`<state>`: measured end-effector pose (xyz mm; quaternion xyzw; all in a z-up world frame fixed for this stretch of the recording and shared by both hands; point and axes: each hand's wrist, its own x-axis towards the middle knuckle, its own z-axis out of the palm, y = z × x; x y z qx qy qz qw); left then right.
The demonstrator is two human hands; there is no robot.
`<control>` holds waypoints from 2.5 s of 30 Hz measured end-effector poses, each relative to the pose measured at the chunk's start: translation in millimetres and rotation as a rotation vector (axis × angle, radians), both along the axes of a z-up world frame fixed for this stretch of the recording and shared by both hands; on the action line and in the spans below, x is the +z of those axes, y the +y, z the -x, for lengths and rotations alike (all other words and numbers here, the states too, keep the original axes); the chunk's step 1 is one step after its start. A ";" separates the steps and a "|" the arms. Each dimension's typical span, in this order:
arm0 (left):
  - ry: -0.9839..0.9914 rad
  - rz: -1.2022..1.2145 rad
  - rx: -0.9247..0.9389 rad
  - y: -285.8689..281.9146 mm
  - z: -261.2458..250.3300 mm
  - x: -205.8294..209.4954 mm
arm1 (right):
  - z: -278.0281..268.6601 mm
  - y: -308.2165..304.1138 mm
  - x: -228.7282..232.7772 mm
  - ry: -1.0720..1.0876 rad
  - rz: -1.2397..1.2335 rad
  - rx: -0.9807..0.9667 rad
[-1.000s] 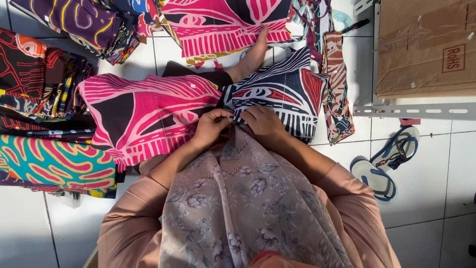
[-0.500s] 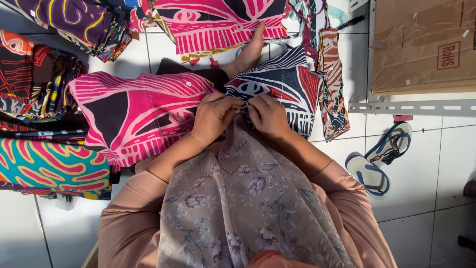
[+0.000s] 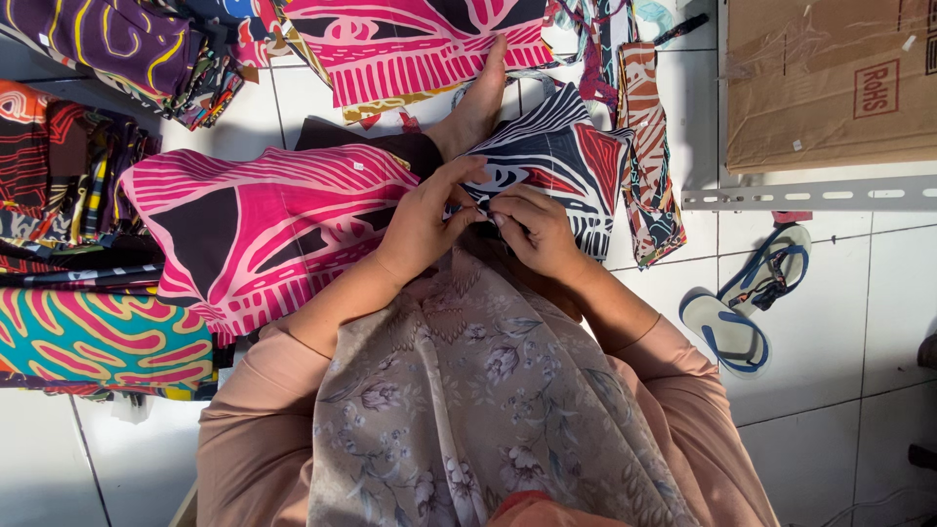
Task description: The person sits on the floor and folds multiple colorful patterned fabric pieces one by one. They pick up each item, unfold it, smooth it out, and fold it into a compact shape before placing it into a growing stack.
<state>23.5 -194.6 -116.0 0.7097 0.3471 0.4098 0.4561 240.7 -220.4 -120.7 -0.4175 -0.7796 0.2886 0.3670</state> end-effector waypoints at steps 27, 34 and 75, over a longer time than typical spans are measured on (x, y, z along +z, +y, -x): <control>-0.003 -0.340 0.258 47.2 36.1 173.4 | -46.6 59.6 215.8 0.163 -0.485 -0.234; 0.171 -0.602 0.251 58.1 63.7 228.7 | -42.0 107.0 235.8 0.444 -0.372 -0.085; 0.018 0.075 0.085 47.8 15.5 101.9 | 74.0 28.5 181.7 0.046 -0.444 0.468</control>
